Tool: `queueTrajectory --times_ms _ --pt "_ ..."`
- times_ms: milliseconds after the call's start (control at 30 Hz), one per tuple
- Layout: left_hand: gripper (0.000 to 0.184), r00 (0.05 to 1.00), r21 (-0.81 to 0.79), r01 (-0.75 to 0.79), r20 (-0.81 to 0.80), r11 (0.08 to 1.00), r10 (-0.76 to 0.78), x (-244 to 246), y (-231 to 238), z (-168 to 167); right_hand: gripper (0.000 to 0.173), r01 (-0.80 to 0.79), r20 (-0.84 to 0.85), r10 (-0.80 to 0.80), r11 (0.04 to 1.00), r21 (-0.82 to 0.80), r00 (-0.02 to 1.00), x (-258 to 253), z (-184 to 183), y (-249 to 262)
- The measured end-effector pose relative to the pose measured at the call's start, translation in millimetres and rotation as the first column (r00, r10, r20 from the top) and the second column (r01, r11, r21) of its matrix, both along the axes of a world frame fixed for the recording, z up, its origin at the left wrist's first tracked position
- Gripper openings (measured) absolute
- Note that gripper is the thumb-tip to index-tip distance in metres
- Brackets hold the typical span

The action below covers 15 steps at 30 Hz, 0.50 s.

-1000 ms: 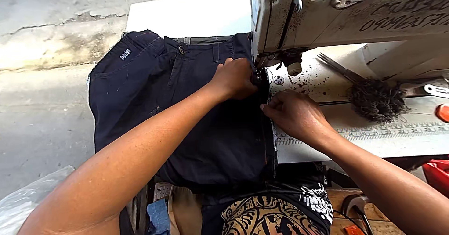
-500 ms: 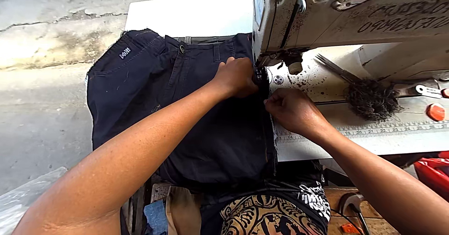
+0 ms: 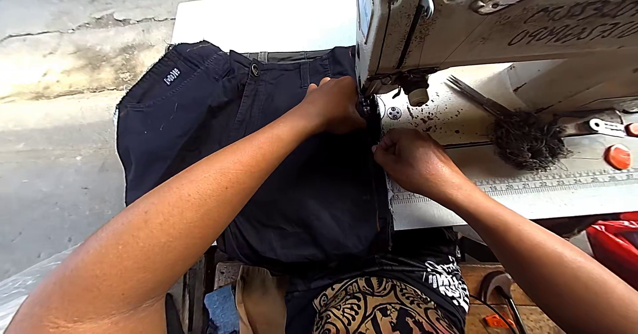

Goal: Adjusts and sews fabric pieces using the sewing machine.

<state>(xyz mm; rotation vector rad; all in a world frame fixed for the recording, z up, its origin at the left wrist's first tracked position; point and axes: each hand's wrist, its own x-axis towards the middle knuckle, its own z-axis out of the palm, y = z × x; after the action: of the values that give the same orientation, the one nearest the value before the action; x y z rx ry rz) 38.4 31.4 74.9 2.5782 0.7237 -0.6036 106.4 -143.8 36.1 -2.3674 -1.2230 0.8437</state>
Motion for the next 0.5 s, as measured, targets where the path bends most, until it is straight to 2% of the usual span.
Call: queueTrajectory --times_ms 233,367,500 --pt "0.029 1.0 -0.001 0.001 0.017 1.0 -0.001 1 3 -2 0.023 0.001 -0.056 0.001 0.999 0.039 0.998 7 5 -4" --pt "0.028 1.0 0.097 0.006 -0.023 0.995 -0.004 -1 6 1 0.023 -0.02 -0.036 0.02 1.0 0.01 0.999 6 -1 -2" --pt "0.031 1.0 0.066 -0.015 0.005 0.998 0.014 -8 13 -2 0.023 -0.02 -0.025 0.02 1.0 0.002 0.999 6 -1 -1"
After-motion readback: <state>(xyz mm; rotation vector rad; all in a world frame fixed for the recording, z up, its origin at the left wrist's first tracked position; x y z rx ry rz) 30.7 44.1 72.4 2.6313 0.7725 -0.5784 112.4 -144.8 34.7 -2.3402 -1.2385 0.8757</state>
